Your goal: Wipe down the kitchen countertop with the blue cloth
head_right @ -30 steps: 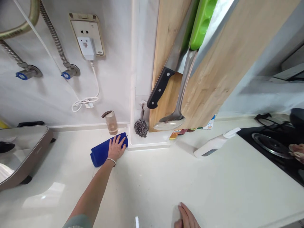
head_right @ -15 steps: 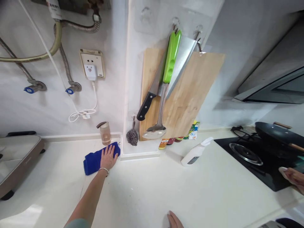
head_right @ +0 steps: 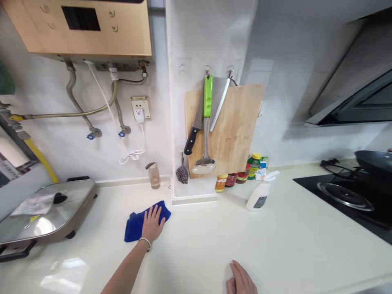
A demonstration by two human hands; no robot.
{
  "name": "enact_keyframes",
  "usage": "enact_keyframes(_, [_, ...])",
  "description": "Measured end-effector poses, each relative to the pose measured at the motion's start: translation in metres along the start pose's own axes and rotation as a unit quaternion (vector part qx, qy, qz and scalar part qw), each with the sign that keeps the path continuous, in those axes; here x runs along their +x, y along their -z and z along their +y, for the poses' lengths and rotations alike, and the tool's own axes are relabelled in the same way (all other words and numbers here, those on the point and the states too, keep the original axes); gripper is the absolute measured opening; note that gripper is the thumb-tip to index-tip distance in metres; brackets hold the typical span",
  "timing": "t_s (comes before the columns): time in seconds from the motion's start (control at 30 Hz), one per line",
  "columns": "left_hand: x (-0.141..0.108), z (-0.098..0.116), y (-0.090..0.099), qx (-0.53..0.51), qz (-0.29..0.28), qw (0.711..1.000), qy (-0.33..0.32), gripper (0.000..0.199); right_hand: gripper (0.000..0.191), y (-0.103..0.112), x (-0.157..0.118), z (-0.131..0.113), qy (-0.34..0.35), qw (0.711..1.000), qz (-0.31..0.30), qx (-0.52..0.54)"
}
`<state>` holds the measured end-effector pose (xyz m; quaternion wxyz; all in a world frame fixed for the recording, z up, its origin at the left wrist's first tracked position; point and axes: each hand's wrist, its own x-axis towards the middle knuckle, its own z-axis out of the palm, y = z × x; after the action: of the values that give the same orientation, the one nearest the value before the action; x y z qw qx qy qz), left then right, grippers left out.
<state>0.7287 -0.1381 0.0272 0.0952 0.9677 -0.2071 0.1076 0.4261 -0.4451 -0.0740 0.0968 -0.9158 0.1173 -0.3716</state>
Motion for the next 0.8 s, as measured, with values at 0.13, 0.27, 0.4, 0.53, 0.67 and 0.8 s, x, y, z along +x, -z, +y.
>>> enact_keyframes(0.13, [-0.037,0.001,0.015,0.006,-0.016,1.000,-0.011,0.059,0.039,-0.001,0.002,-0.008,0.003,1.000,0.018,0.002])
enact_keyframes(0.27, [-0.075,0.004,0.022,0.019,-0.015,1.000,-0.013,0.059,0.037,0.004,0.007,-0.023,-0.024,1.000,0.013,0.004])
enact_keyframes(0.4, [-0.109,0.005,0.018,0.036,0.014,0.999,-0.027,0.060,0.036,0.012,0.015,-0.036,-0.051,0.999,0.008,0.005])
enact_keyframes(0.53, [-0.126,0.005,0.019,0.051,0.004,0.997,-0.051,0.061,0.036,0.021,0.026,-0.046,-0.080,0.997,0.005,0.022])
enact_keyframes(0.67, [-0.125,0.006,0.020,0.067,0.020,0.996,-0.056,0.061,0.039,0.028,0.034,-0.054,-0.106,0.994,0.005,0.019])
enact_keyframes(0.8, [-0.118,0.005,0.011,0.044,0.034,0.997,-0.044,0.064,0.045,0.031,0.039,-0.056,-0.117,0.993,0.003,-0.003])
